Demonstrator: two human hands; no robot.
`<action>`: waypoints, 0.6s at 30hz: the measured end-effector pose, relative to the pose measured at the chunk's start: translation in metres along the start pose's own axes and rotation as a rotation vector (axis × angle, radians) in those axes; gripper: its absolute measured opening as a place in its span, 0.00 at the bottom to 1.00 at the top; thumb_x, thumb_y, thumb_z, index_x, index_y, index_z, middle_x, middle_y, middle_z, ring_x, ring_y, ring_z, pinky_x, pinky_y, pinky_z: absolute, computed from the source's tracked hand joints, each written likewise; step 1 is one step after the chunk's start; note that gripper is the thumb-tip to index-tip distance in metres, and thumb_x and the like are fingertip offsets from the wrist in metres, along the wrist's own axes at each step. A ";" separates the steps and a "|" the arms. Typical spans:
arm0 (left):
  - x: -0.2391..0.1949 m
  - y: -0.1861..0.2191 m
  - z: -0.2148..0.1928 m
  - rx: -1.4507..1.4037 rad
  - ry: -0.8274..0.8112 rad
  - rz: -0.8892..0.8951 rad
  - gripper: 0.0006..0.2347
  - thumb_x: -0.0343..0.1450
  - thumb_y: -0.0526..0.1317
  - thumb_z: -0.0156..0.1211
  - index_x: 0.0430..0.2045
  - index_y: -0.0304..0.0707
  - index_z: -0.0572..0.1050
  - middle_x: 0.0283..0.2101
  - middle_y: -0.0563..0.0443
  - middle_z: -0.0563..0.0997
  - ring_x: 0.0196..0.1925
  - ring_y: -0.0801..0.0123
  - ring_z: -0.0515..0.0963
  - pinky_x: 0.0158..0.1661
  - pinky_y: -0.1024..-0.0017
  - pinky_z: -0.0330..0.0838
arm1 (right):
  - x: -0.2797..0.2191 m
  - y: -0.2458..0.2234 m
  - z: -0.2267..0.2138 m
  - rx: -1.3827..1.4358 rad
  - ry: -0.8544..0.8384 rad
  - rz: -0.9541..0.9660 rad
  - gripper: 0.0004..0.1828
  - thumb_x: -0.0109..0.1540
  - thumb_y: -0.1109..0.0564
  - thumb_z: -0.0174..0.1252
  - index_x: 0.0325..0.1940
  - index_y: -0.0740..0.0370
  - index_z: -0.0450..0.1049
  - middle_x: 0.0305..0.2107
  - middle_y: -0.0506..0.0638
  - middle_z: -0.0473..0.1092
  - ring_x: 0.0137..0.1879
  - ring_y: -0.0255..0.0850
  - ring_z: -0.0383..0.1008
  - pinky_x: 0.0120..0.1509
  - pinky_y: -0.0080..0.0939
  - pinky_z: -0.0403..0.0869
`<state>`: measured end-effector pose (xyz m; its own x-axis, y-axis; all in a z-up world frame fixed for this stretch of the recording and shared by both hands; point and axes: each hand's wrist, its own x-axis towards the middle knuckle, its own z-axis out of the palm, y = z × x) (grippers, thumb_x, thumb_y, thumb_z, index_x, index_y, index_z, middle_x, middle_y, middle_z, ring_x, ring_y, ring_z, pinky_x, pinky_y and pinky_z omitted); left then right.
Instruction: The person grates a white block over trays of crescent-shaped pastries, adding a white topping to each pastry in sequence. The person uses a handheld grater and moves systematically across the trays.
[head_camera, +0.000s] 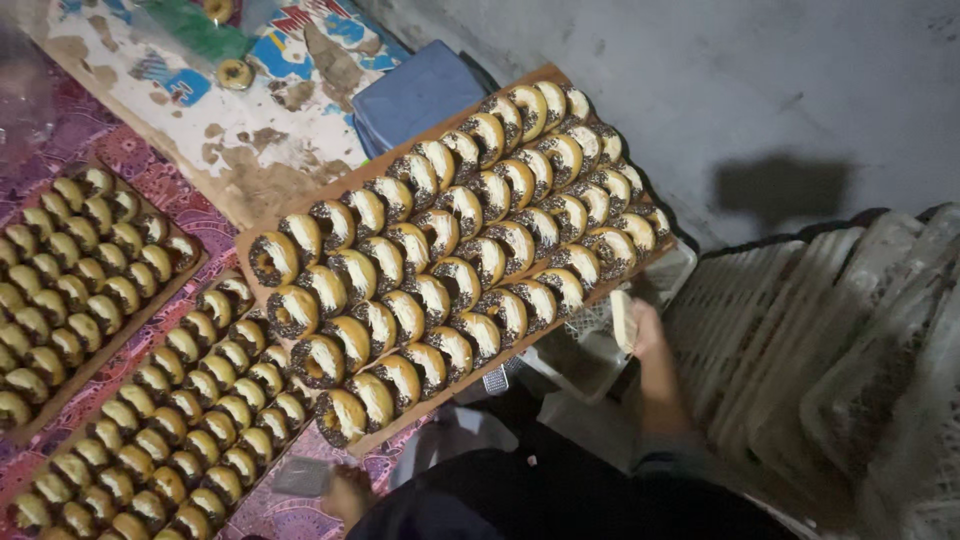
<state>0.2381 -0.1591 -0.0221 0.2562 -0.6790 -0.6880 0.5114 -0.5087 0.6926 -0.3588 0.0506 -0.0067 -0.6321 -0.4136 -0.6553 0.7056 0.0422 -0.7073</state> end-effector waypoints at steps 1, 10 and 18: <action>0.002 -0.005 0.000 -0.066 -0.125 -0.045 0.09 0.77 0.41 0.52 0.26 0.42 0.67 0.21 0.58 0.65 0.18 0.75 0.65 0.19 0.75 0.59 | 0.002 0.000 0.003 0.040 -0.108 0.050 0.18 0.66 0.46 0.47 0.50 0.57 0.76 0.33 0.52 0.76 0.35 0.46 0.78 0.37 0.49 0.79; -0.025 0.003 0.023 -0.246 -0.198 -0.220 0.07 0.78 0.40 0.54 0.32 0.40 0.69 0.27 0.60 0.68 0.22 0.81 0.63 0.20 0.82 0.56 | -0.011 -0.018 0.037 -0.127 -0.093 0.156 0.23 0.67 0.40 0.51 0.55 0.57 0.75 0.37 0.49 0.78 0.38 0.42 0.79 0.37 0.46 0.79; -0.029 0.006 0.032 -0.187 -0.243 -0.214 0.04 0.76 0.36 0.54 0.38 0.35 0.72 0.32 0.57 0.74 0.23 0.81 0.65 0.20 0.83 0.58 | -0.005 -0.021 0.052 -0.048 -0.073 0.131 0.24 0.67 0.40 0.49 0.56 0.56 0.77 0.41 0.49 0.78 0.40 0.39 0.79 0.39 0.43 0.79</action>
<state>0.2072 -0.1593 0.0094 -0.0634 -0.6848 -0.7260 0.6794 -0.5625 0.4712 -0.3535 0.0049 0.0250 -0.5093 -0.4669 -0.7229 0.7632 0.1429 -0.6301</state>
